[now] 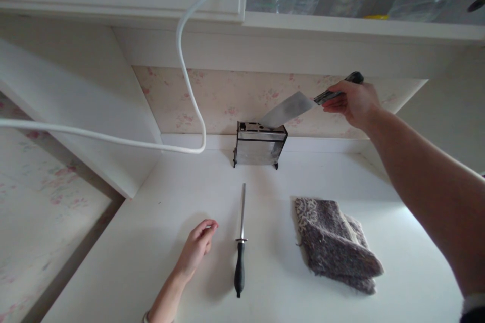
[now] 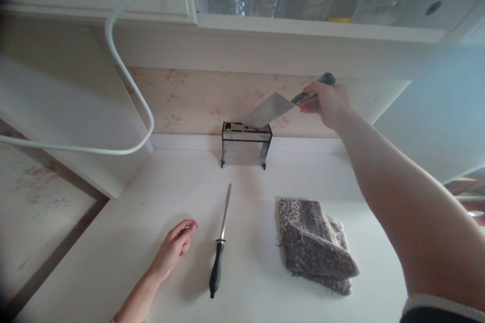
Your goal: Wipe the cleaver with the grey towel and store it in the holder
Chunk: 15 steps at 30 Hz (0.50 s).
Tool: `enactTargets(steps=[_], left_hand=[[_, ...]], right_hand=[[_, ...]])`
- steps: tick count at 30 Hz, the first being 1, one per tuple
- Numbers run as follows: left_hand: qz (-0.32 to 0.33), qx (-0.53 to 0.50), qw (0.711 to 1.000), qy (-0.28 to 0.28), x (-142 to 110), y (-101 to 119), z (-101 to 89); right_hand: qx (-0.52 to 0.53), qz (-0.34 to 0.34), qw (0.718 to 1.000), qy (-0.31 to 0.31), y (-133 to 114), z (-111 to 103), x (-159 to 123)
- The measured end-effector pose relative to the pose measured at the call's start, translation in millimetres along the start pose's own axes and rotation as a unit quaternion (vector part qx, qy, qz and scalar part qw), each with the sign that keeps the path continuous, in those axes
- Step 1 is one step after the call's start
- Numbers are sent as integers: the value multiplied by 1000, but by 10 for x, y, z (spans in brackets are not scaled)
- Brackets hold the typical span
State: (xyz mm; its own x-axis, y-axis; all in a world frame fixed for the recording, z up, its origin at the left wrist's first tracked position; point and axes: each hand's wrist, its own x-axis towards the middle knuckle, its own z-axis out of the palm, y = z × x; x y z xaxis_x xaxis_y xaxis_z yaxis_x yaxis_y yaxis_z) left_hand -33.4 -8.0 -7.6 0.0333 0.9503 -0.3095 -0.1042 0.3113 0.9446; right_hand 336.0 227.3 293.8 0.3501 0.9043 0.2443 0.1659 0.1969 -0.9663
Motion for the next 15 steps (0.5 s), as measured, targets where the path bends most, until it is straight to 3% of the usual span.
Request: enactTargets(steps=[6,15], left_hand=[[-3,5,1000,7,0,-2,3],[-7,-3,1000,8,-2,34,18]], right_hand=[[-5,21,1000,21,34,-25,35],[-22,19,1000,4,90,-118,54]])
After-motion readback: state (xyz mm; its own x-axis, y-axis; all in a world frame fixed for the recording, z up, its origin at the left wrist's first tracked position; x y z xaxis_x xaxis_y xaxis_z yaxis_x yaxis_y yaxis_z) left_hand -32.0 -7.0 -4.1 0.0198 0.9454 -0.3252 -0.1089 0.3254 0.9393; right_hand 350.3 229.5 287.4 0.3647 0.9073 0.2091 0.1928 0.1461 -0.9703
